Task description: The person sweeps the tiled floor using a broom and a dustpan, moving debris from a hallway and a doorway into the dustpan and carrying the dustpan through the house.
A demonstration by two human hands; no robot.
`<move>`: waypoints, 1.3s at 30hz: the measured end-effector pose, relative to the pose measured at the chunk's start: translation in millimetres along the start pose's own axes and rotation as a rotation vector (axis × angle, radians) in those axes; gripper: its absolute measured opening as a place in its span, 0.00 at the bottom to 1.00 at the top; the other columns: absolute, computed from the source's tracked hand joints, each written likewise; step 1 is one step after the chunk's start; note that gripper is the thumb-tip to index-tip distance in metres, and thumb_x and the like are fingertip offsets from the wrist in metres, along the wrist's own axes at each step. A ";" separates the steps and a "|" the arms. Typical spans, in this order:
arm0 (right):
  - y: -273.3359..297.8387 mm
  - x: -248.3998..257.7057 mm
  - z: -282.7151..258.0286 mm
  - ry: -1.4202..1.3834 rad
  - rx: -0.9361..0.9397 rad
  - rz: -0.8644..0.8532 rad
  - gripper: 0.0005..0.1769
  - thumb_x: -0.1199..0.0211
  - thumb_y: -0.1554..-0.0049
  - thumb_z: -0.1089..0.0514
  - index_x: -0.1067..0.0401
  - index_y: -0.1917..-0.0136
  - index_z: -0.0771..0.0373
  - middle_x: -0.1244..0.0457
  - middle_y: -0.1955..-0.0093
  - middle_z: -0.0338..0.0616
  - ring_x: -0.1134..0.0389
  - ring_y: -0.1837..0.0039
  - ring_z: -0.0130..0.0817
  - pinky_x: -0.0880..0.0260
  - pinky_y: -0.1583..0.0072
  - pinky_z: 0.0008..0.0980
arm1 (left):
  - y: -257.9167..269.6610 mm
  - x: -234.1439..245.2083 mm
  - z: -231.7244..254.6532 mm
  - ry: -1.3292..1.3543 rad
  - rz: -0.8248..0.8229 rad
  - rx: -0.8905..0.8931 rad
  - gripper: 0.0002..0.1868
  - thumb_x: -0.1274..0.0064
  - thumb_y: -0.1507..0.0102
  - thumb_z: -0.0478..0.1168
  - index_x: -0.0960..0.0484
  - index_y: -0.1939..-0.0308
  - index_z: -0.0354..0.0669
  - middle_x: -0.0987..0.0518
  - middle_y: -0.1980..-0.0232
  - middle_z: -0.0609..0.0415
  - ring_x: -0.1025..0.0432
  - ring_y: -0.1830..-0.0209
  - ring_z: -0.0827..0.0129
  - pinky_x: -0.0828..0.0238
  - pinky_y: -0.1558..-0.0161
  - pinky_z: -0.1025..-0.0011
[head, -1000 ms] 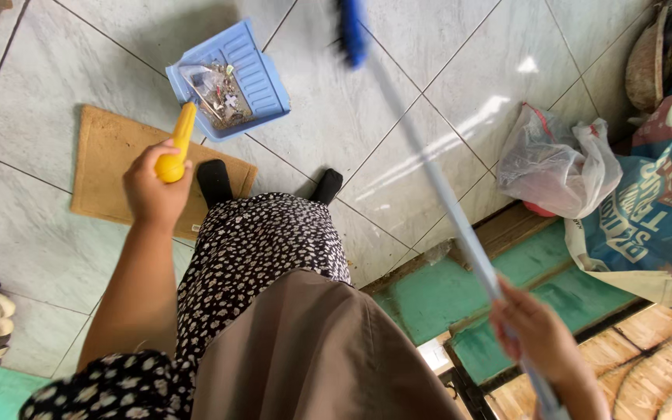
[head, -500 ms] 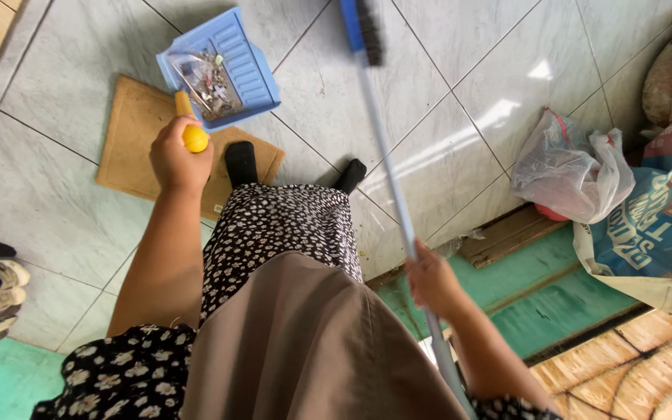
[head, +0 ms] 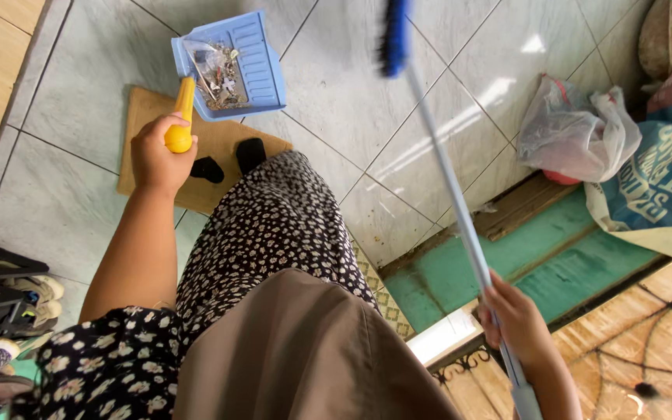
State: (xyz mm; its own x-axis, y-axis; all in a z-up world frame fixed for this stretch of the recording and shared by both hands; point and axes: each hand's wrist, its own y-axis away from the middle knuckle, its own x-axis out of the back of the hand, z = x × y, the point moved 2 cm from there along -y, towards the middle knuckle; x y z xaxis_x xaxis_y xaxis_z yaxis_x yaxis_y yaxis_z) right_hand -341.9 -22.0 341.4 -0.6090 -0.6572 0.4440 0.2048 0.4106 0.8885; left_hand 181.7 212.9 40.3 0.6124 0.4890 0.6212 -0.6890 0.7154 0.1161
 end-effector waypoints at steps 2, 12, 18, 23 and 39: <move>-41.2 -13.0 9.1 -0.071 0.080 0.028 0.29 0.51 0.35 0.57 0.43 0.21 0.56 0.47 0.70 0.41 0.48 0.75 0.28 0.44 0.72 0.30 | 5.8 2.1 -1.0 0.016 -0.002 -0.005 0.16 0.33 0.41 0.32 0.20 0.52 0.43 0.17 0.42 0.45 0.22 0.45 0.50 0.24 0.45 0.60; -75.7 -132.4 22.6 0.139 -0.092 -0.124 0.24 0.52 0.34 0.56 0.39 0.26 0.57 0.43 0.69 0.40 0.45 0.72 0.29 0.39 0.70 0.30 | 30.1 -47.2 -5.5 -0.163 0.019 0.059 0.14 0.35 0.44 0.31 0.19 0.57 0.46 0.17 0.56 0.45 0.24 0.55 0.45 0.26 0.54 0.55; 3.2 -140.5 33.0 -0.162 -0.107 -0.536 0.31 0.52 0.36 0.54 0.45 0.20 0.53 0.47 0.69 0.36 0.50 0.73 0.24 0.45 0.71 0.27 | 43.1 -52.0 -24.3 -0.167 0.016 0.023 0.15 0.36 0.45 0.28 0.19 0.56 0.45 0.17 0.54 0.45 0.23 0.52 0.46 0.26 0.50 0.57; 42.0 -113.1 109.8 -0.214 -0.094 -0.510 0.31 0.53 0.36 0.56 0.44 0.20 0.55 0.44 0.66 0.36 0.49 0.73 0.24 0.46 0.72 0.26 | 36.4 -33.4 -45.6 0.009 -0.045 -0.148 0.21 0.29 0.42 0.28 0.21 0.49 0.42 0.17 0.49 0.46 0.22 0.47 0.51 0.26 0.41 0.59; -98.3 -158.6 390.3 -0.333 -0.251 0.307 0.19 0.47 0.32 0.56 0.33 0.33 0.69 0.39 0.66 0.43 0.38 0.68 0.32 0.36 0.65 0.35 | 80.8 -106.4 46.0 0.057 -0.514 -0.522 0.20 0.30 0.42 0.29 0.22 0.51 0.40 0.17 0.43 0.42 0.22 0.43 0.46 0.25 0.40 0.58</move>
State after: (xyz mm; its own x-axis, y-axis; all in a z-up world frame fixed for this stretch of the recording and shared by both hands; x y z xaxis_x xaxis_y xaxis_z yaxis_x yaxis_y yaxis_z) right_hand -564.6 288.6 138.6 -0.6942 -0.2766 0.6645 0.5654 0.3617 0.7413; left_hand 43.1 195.7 19.3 0.8375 0.0430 0.5447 -0.0437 0.9990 -0.0117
